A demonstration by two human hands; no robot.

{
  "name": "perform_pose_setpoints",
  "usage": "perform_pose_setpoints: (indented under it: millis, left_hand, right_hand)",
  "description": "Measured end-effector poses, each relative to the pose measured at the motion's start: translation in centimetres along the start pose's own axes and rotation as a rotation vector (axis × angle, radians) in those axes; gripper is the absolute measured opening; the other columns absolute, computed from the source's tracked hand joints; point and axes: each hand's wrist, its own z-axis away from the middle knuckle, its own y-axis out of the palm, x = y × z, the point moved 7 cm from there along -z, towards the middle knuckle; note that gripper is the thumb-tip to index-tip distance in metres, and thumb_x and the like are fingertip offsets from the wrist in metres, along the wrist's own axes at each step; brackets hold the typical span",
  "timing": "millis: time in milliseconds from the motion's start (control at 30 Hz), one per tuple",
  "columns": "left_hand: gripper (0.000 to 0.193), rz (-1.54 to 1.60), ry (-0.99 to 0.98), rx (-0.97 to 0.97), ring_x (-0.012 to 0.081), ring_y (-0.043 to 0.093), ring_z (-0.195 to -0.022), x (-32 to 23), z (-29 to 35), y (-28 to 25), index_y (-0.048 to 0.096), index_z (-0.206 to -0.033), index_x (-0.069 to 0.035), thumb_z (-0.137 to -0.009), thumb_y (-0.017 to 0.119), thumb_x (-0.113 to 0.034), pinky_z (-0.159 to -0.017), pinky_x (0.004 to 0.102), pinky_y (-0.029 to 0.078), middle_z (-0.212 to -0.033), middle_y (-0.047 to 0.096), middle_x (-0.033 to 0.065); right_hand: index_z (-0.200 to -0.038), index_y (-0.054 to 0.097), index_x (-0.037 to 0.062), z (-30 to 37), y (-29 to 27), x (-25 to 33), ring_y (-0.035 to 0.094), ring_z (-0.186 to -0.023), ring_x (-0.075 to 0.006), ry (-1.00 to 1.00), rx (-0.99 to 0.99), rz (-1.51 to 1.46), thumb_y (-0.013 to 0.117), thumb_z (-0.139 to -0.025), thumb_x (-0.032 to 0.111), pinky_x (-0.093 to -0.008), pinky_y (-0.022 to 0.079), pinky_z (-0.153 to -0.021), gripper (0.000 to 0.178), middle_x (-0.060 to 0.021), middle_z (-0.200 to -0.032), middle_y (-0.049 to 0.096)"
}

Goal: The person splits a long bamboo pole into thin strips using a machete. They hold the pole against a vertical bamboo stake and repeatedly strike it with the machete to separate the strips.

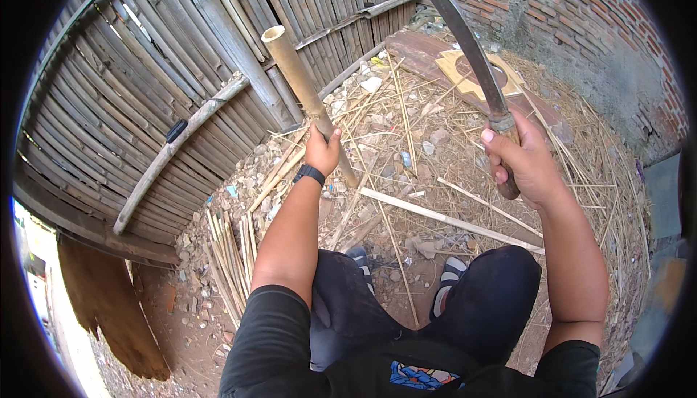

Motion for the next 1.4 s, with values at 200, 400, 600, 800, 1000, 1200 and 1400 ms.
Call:
perform_pose_setpoints:
  millis: [200, 400, 600, 800, 1000, 1200, 1400]
  left_hand:
    - [0.039, 0.044, -0.048, 0.107, 0.041, 0.068, -0.094, -0.7, 0.5, 1.3, 0.046, -0.118, 0.001, -0.094, 0.064, -0.023, -0.083, 0.046, 0.052, -0.099, 0.07, 0.0235]
    - [0.042, -0.022, -0.053, 0.179, 0.0451, 0.066, -0.092, -2.2, 1.4, 2.8, 0.044, -0.121, 0.001, -0.093, 0.064, -0.023, -0.08, 0.0489, 0.052, -0.097, 0.068, 0.0281]
    - [0.041, 0.0, -0.016, 0.176, 0.0457, 0.066, -0.089, -2.0, 1.3, 2.8, 0.044, -0.12, -0.001, -0.093, 0.065, -0.024, -0.078, 0.0494, 0.052, -0.095, 0.068, 0.0277]
    - [0.048, -0.027, -0.018, 0.204, 0.0462, 0.065, -0.093, -2.6, 1.6, 2.6, 0.043, -0.126, 0.0, -0.092, 0.065, -0.025, -0.081, 0.0493, 0.052, -0.099, 0.067, 0.0298]
    - [0.053, -0.089, 0.077, 0.188, 0.0457, 0.063, -0.101, -2.7, 1.9, 1.5, 0.047, -0.13, 0.002, -0.088, 0.068, -0.023, -0.087, 0.0479, 0.051, -0.108, 0.065, 0.0303]
    - [0.053, -0.09, 0.081, 0.173, 0.0422, 0.063, -0.103, -3.0, 2.0, 0.8, 0.053, -0.124, 0.0, -0.083, 0.076, -0.024, -0.088, 0.0453, 0.051, -0.112, 0.066, 0.0254]
    - [0.053, -0.13, 0.027, 0.173, 0.0352, 0.063, -0.098, -3.4, 2.2, 0.4, 0.055, -0.112, -0.004, -0.075, 0.085, -0.029, -0.084, 0.0421, 0.051, -0.103, 0.065, 0.0178]
  right_hand:
    - [-0.114, 0.049, -0.0008, -1.0, 7.4, 4.8, 0.048, -0.051, -0.0067, -0.044, 0.208, -0.129, 0.067, -0.094, 0.026, -0.0226, 0.039, -0.047, 0.038, 0.0007, -0.068, 0.051]
    - [-0.111, 0.046, -0.0041, -2.9, 11.4, 5.5, 0.048, -0.05, -0.0068, -0.05, 0.314, -0.088, 0.065, -0.095, 0.027, -0.0231, 0.039, -0.044, 0.04, -0.0018, -0.07, 0.054]
    - [-0.112, 0.044, -0.0063, -4.4, 12.7, 4.3, 0.048, -0.051, -0.008, -0.016, 0.341, -0.113, 0.064, -0.095, 0.027, -0.0243, 0.039, -0.044, 0.042, -0.0026, -0.07, 0.053]
    - [-0.107, 0.049, 0.0051, -4.2, 12.4, 4.0, 0.046, -0.051, -0.0063, 0.036, 0.301, -0.09, 0.067, -0.094, 0.026, -0.0222, 0.038, -0.045, 0.031, 0.001, -0.073, 0.051]
    - [-0.107, 0.048, 0.0041, -3.9, 12.0, 4.2, 0.046, -0.05, -0.006, 0.042, 0.291, -0.074, 0.067, -0.094, 0.027, -0.0217, 0.038, -0.045, 0.032, 0.0013, -0.072, 0.051]
    - [-0.107, 0.049, 0.0039, -3.6, 11.6, 4.7, 0.046, -0.05, -0.006, 0.027, 0.287, -0.022, 0.067, -0.095, 0.027, -0.0215, 0.038, -0.045, 0.032, 0.0012, -0.072, 0.051]
    - [-0.118, 0.045, -0.0048, -2.9, 11.1, 5.1, 0.048, -0.05, -0.0071, 0.006, 0.269, -0.022, 0.066, -0.095, 0.027, -0.0232, 0.039, -0.045, 0.044, -0.0006, -0.07, 0.052]
